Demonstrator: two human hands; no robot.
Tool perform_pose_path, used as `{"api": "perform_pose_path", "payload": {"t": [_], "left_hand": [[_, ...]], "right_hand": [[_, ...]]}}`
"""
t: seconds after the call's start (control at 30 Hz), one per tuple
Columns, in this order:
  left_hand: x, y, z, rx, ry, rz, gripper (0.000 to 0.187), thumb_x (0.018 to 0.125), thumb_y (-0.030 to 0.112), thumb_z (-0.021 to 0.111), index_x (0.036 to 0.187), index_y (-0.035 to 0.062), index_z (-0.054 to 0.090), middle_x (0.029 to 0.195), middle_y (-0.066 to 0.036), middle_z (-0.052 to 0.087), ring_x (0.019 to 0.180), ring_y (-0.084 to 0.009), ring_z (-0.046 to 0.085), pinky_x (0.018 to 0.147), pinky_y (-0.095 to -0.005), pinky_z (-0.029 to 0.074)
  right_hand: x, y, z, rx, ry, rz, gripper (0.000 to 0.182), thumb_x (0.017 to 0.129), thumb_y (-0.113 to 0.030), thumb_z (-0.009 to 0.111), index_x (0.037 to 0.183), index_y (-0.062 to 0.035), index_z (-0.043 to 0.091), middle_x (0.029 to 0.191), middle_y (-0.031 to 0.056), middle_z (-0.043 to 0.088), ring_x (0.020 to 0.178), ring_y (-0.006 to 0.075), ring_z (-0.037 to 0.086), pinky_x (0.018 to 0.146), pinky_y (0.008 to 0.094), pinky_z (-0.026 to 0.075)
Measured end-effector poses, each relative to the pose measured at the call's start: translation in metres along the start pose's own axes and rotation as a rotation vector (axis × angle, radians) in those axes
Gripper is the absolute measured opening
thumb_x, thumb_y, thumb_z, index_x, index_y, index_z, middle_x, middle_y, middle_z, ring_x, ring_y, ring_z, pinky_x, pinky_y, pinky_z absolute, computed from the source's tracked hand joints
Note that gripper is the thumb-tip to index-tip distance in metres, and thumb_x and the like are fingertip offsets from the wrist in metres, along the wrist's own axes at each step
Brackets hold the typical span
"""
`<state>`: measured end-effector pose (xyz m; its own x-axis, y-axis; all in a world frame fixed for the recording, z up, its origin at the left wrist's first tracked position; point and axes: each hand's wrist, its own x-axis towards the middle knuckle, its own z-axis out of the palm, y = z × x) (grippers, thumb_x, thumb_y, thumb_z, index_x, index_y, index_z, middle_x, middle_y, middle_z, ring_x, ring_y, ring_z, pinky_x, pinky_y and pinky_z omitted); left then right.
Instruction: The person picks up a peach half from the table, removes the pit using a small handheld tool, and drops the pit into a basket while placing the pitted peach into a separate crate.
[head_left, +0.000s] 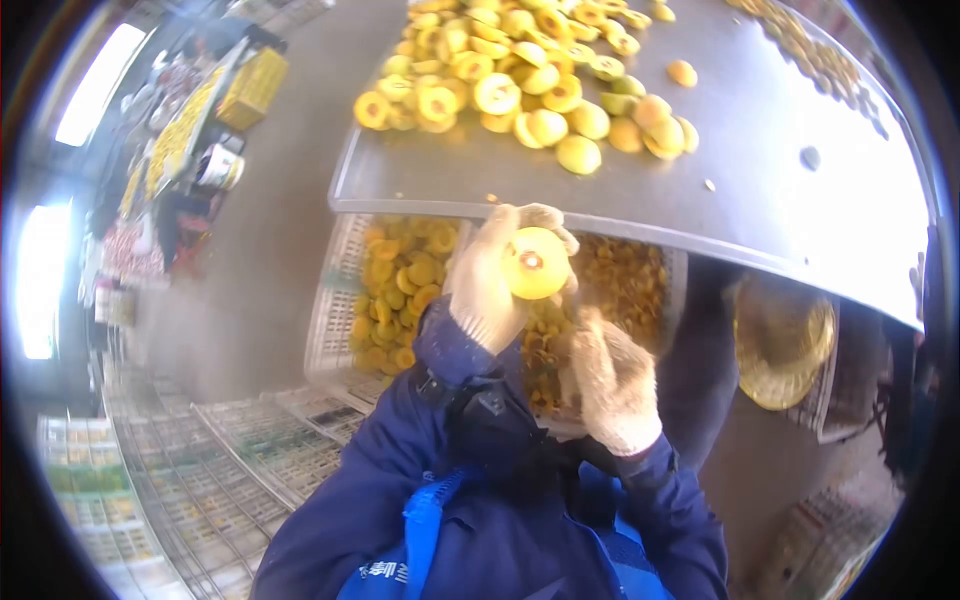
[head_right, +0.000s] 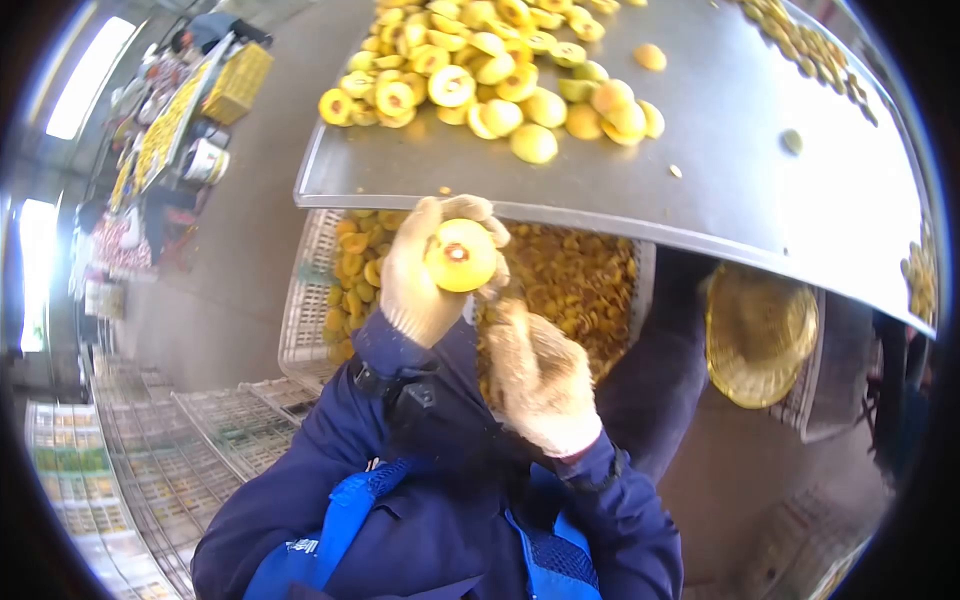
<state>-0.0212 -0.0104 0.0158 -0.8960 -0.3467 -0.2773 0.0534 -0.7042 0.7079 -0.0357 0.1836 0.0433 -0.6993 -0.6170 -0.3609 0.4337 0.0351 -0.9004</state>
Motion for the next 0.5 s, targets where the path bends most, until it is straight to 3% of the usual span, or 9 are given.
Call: {"api": "perform_pose_path", "payload": {"t": [0.03, 0.07, 0.17, 0.2, 0.27, 0.37, 0.47, 0.5], "left_hand": [[-0.003, -0.011, 0.003, -0.014, 0.033, 0.068, 0.049, 0.11, 0.044, 0.047, 0.118, -0.0003, 0.066, 0.106, -0.021, 0.073, 0.077, -0.0364, 0.073, 0.067, -0.0408, 0.06], [-0.006, -0.018, 0.003, 0.02, 0.034, 0.141, 0.048, 0.104, 0.041, 0.051, 0.116, -0.0023, 0.068, 0.111, -0.023, 0.072, 0.086, -0.0383, 0.074, 0.076, -0.0451, 0.063], [-0.015, -0.023, 0.001, -0.195, -0.049, 0.006, 0.047, 0.094, 0.036, 0.057, 0.117, -0.0038, 0.068, 0.116, -0.024, 0.071, 0.099, -0.0402, 0.073, 0.084, -0.0484, 0.064], [-0.016, -0.024, -0.002, -0.19, -0.073, -0.012, 0.05, 0.086, 0.034, 0.061, 0.116, -0.0046, 0.069, 0.119, -0.024, 0.07, 0.107, -0.0408, 0.072, 0.09, -0.0508, 0.064], [-0.021, -0.027, 0.002, -0.168, -0.047, 0.028, 0.048, 0.086, 0.033, 0.061, 0.115, -0.0046, 0.068, 0.118, -0.024, 0.071, 0.107, -0.0405, 0.072, 0.09, -0.0502, 0.064], [-0.024, -0.03, 0.004, -0.137, -0.003, 0.072, 0.044, 0.086, 0.031, 0.062, 0.112, -0.004, 0.069, 0.115, -0.023, 0.07, 0.107, -0.0397, 0.072, 0.09, -0.0494, 0.064], [-0.024, -0.032, 0.008, -0.127, 0.067, 0.08, 0.037, 0.087, 0.026, 0.063, 0.11, -0.0027, 0.069, 0.11, -0.021, 0.07, 0.104, -0.0376, 0.071, 0.089, -0.0496, 0.064], [-0.023, -0.034, 0.01, -0.127, 0.093, 0.08, 0.035, 0.088, 0.025, 0.063, 0.11, -0.0022, 0.069, 0.108, -0.02, 0.07, 0.103, -0.0367, 0.071, 0.088, -0.0497, 0.064]], "right_hand": [[0.002, 0.008, -0.002, -0.209, -0.046, -0.148, 0.019, 0.108, -0.009, 0.064, 0.122, 0.0017, 0.069, 0.079, 0.0105, 0.064, 0.066, 0.0229, 0.063, 0.06, 0.0347, 0.051], [0.003, 0.016, -0.001, -0.205, -0.048, -0.195, 0.018, 0.107, -0.008, 0.064, 0.121, 0.002, 0.069, 0.079, 0.011, 0.064, 0.066, 0.0247, 0.063, 0.062, 0.0361, 0.052], [0.003, 0.017, 0.0, -0.272, -0.08, -0.139, 0.024, 0.104, -0.005, 0.064, 0.128, 0.0007, 0.067, 0.088, 0.0139, 0.065, 0.073, 0.0318, 0.065, 0.067, 0.0399, 0.054], [0.004, 0.014, 0.001, -0.27, -0.079, -0.082, 0.028, 0.103, -0.004, 0.064, 0.131, 0.0, 0.066, 0.091, 0.0145, 0.066, 0.074, 0.0327, 0.066, 0.067, 0.0401, 0.054], [0.007, 0.017, 0.002, -0.332, -0.076, -0.022, 0.039, 0.102, -0.003, 0.064, 0.141, -0.0034, 0.062, 0.099, 0.0175, 0.069, 0.079, 0.0348, 0.068, 0.067, 0.0407, 0.055], [0.011, 0.046, -0.004, -0.516, -0.064, -0.536, 0.035, 0.104, -0.005, 0.064, 0.139, -0.0033, 0.063, 0.097, 0.0189, 0.071, 0.079, 0.0359, 0.069, 0.067, 0.0418, 0.055], [0.012, 0.057, 0.0, -0.707, 0.035, -0.727, 0.025, 0.109, -0.011, 0.062, 0.127, 0.0037, 0.071, 0.097, 0.0194, 0.073, 0.075, 0.0234, 0.068, 0.068, 0.0385, 0.056], [0.011, 0.055, 0.001, -0.63, 0.028, -0.637, 0.026, 0.109, -0.011, 0.062, 0.13, 0.003, 0.069, 0.094, 0.0186, 0.072, 0.075, 0.0268, 0.068, 0.067, 0.0394, 0.055]]}}
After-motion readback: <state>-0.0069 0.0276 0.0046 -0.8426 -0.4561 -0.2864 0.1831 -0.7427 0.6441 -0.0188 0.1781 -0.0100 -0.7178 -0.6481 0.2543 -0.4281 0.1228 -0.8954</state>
